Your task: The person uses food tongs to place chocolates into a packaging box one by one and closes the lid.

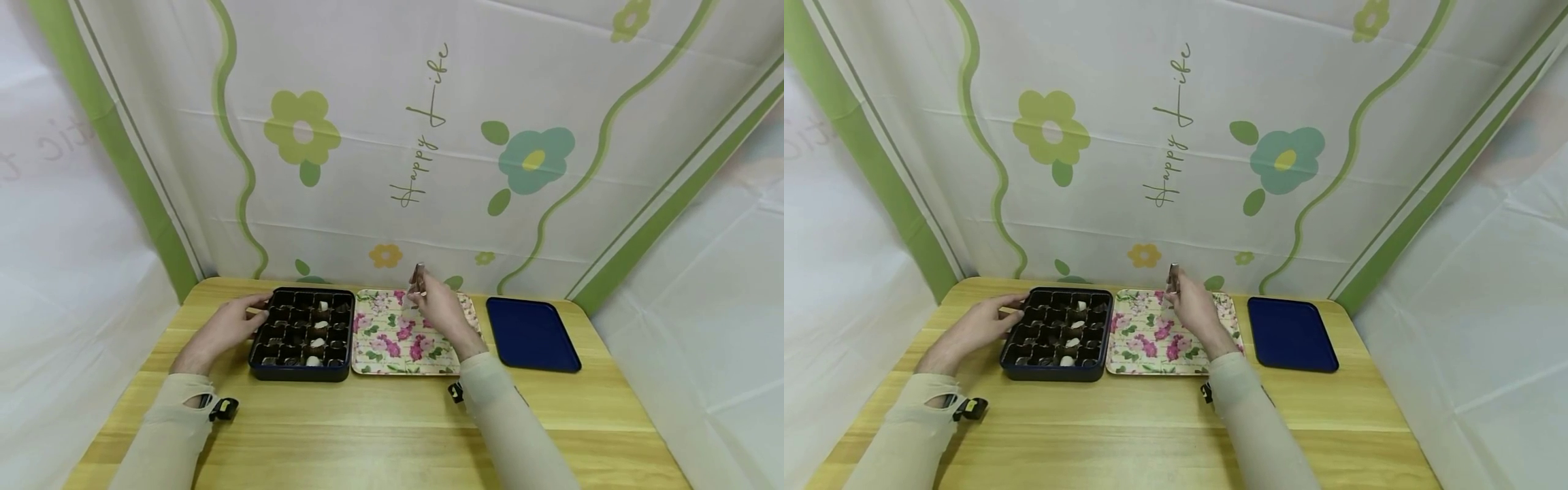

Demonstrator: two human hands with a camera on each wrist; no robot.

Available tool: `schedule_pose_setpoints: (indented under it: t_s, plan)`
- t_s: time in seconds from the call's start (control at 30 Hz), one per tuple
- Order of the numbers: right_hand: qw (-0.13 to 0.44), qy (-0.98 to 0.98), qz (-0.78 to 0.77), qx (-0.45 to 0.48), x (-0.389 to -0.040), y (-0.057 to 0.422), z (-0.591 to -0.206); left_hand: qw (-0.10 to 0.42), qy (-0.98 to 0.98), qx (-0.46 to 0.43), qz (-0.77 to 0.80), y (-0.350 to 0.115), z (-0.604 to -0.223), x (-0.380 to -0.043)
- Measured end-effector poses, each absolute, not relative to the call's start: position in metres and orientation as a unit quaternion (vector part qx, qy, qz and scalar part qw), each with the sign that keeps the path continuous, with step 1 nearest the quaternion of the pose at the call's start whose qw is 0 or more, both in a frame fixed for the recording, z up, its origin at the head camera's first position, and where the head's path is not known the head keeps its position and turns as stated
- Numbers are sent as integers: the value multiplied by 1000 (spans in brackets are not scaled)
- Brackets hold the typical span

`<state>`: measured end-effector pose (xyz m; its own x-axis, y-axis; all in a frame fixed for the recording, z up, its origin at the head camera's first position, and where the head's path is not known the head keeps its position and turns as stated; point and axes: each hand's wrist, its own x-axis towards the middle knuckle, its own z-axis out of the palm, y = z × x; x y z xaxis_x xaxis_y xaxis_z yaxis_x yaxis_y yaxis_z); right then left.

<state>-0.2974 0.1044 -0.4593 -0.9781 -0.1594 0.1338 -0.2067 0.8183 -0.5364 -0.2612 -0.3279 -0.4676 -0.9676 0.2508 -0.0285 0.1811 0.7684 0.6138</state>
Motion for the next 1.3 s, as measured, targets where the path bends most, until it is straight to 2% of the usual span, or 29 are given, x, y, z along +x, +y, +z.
schedule_pose_setpoints:
  t_s: [0.27,0.57,0.83,1.3]
  plan:
    - [54,-955,278,89,-298,105,-469,52,937,117,325,-328,-468,-262]
    - [59,-953,279,99,-293,96,-463,49,937,117,325,-330,-468,-262]
    - [98,-940,294,145,-284,64,-443,50,938,116,324,-330,-469,-263]
    - [102,-927,298,204,-264,9,-422,69,932,117,335,-329,-465,-262]
